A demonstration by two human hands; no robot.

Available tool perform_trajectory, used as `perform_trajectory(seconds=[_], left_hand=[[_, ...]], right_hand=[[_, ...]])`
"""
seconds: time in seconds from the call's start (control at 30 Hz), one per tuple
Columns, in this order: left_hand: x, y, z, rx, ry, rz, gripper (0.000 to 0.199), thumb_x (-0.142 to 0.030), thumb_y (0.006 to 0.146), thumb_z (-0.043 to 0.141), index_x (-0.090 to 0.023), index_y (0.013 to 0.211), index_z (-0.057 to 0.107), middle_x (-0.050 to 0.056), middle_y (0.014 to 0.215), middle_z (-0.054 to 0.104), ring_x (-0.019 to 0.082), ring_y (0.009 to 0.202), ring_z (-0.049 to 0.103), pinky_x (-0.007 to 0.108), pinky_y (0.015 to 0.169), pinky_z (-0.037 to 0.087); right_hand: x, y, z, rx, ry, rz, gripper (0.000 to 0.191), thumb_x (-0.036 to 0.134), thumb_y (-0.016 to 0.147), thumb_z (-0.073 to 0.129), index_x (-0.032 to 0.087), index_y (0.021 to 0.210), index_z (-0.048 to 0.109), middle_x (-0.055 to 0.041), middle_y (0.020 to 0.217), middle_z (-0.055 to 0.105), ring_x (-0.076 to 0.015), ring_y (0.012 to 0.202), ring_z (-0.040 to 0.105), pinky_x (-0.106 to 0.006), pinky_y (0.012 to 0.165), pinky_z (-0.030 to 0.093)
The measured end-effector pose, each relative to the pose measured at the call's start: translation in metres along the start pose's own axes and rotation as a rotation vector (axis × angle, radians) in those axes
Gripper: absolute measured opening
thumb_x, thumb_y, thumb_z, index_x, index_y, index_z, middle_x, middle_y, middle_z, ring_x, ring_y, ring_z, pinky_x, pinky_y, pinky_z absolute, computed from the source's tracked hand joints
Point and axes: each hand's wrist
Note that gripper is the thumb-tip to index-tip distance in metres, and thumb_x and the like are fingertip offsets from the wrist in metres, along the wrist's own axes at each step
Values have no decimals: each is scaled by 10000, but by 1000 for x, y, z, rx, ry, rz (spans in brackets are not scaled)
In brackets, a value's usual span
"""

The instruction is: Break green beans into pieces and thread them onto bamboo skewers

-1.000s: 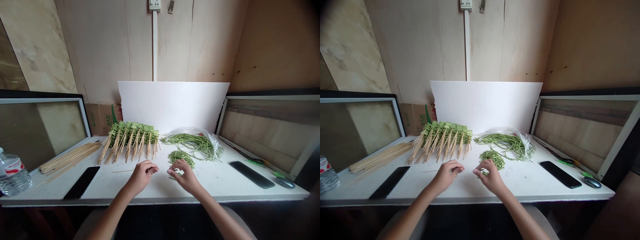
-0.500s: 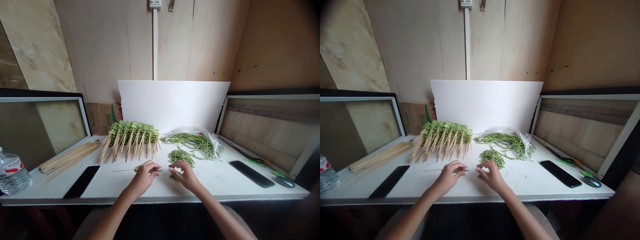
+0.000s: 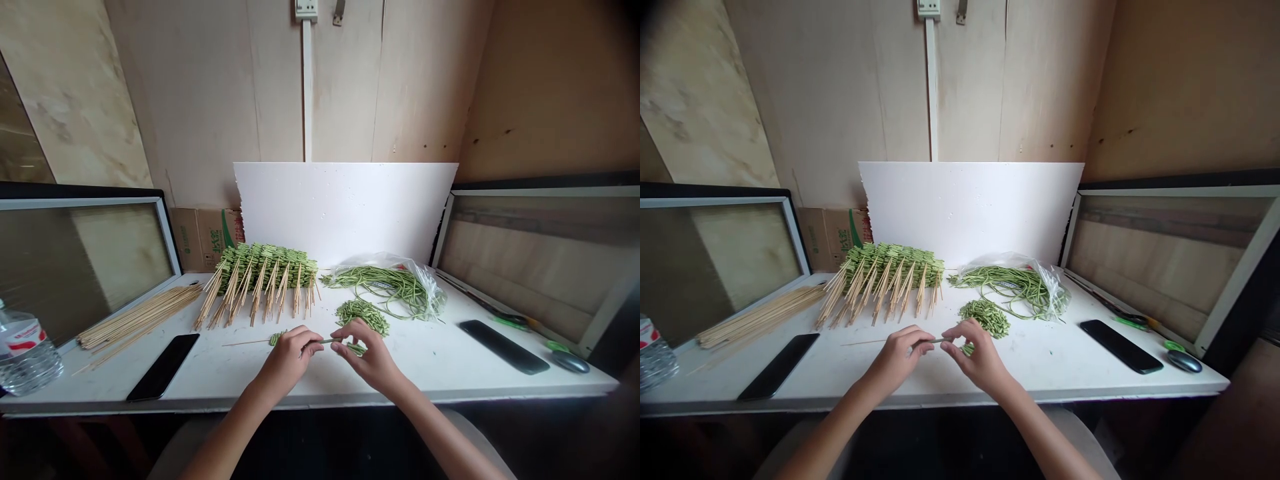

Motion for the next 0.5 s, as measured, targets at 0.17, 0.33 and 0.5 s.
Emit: perform_trajectory(seconds=[0.17,0.33,0.5], left_hand=[[-3,-5,5,47,30,64,229,-81,964,600,-216,1055,761,44,949,726,174,839,694,272,744,521],[-4,-6,9,57,25,117,314,31,895,544,-192,938,761,38,875,706,159,779,674,254,704,510],[-3,-3,8,49,-37,143,399,98,799,468,-185,791,749,29,784,706,152,713,654,247,652,493]], right_hand=[[5,-1,5,24,-31,-67,93,352,960,692,266,957,728,-51,875,715,-239,874,586,-360,760,480],[6,-4,14,12,6,-15,155,202,983,590,240,859,676,-43,825,688,-226,836,555,-354,762,459],[4,-8,23,39,144,113,169,220,945,588,239,818,698,-39,778,678,-223,823,569,-320,714,457]])
Point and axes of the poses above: each hand's wrist, its own y-axis towards the middle knuckle, its own z-axis out of the palm, x = y × z
